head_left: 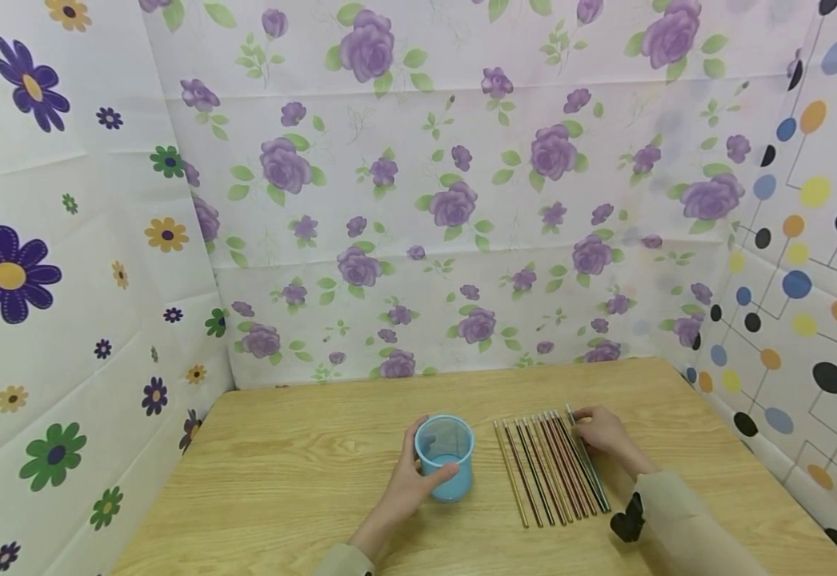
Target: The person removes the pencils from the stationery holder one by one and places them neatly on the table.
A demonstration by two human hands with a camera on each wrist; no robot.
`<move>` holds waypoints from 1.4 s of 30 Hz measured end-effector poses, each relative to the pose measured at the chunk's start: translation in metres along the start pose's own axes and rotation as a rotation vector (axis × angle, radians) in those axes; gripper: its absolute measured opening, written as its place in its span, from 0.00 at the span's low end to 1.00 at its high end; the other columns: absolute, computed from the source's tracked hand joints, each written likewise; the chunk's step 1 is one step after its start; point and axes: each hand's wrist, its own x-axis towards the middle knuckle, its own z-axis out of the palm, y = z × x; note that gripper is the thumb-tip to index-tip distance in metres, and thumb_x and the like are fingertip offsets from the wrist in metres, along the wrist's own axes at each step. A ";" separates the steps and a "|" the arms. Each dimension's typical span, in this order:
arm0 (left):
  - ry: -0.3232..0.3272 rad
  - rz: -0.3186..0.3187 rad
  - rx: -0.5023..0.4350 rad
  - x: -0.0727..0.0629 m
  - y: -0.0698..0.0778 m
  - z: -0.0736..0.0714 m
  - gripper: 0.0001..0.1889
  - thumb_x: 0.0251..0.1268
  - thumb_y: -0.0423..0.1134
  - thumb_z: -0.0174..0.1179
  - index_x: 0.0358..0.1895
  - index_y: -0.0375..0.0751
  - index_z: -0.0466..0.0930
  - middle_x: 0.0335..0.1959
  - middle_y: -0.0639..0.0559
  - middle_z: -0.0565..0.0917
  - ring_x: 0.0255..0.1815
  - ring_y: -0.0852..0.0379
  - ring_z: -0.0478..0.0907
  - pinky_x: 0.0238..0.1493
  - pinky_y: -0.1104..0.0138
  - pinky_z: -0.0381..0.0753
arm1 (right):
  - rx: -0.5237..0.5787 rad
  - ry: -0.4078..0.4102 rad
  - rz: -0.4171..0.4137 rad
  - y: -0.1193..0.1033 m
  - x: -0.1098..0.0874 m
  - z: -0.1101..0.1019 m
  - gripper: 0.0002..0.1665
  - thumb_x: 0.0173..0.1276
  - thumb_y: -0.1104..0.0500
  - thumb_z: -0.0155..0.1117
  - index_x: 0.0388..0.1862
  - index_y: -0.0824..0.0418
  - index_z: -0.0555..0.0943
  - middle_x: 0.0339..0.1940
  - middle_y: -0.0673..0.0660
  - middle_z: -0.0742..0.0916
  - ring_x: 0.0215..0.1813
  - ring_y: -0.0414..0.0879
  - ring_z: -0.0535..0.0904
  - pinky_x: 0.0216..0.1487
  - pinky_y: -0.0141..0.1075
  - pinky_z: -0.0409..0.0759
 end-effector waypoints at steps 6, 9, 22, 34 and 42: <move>0.002 0.000 0.006 0.000 0.000 0.000 0.46 0.60 0.45 0.68 0.76 0.52 0.46 0.71 0.40 0.63 0.70 0.35 0.61 0.65 0.38 0.65 | -0.025 0.014 -0.015 -0.002 -0.004 0.002 0.25 0.62 0.66 0.57 0.58 0.76 0.73 0.32 0.64 0.81 0.21 0.43 0.72 0.21 0.33 0.77; 0.002 0.001 0.009 0.000 -0.001 0.000 0.47 0.60 0.46 0.68 0.76 0.51 0.46 0.70 0.40 0.64 0.70 0.34 0.61 0.65 0.38 0.65 | -0.050 0.021 -0.037 -0.002 -0.005 0.003 0.24 0.64 0.65 0.58 0.57 0.76 0.73 0.37 0.67 0.81 0.23 0.44 0.73 0.22 0.34 0.77; 0.000 0.005 0.008 0.000 -0.001 0.000 0.46 0.60 0.45 0.68 0.76 0.53 0.46 0.71 0.40 0.64 0.70 0.34 0.61 0.65 0.38 0.66 | -0.081 0.018 -0.056 -0.001 -0.003 0.004 0.24 0.63 0.64 0.59 0.57 0.75 0.73 0.33 0.64 0.83 0.18 0.42 0.72 0.21 0.33 0.75; -0.002 0.002 0.024 -0.002 0.002 0.001 0.47 0.59 0.47 0.68 0.76 0.53 0.45 0.70 0.40 0.64 0.69 0.34 0.63 0.63 0.40 0.68 | -0.057 0.024 -0.072 0.002 -0.003 0.005 0.22 0.62 0.68 0.56 0.55 0.75 0.75 0.31 0.61 0.84 0.18 0.42 0.73 0.23 0.34 0.76; 0.001 -0.006 0.038 -0.001 0.002 0.000 0.48 0.59 0.48 0.68 0.76 0.54 0.45 0.70 0.38 0.64 0.69 0.33 0.63 0.62 0.40 0.70 | -0.048 0.009 -0.063 0.003 -0.001 0.004 0.21 0.63 0.68 0.56 0.56 0.72 0.76 0.29 0.58 0.82 0.22 0.42 0.74 0.22 0.33 0.76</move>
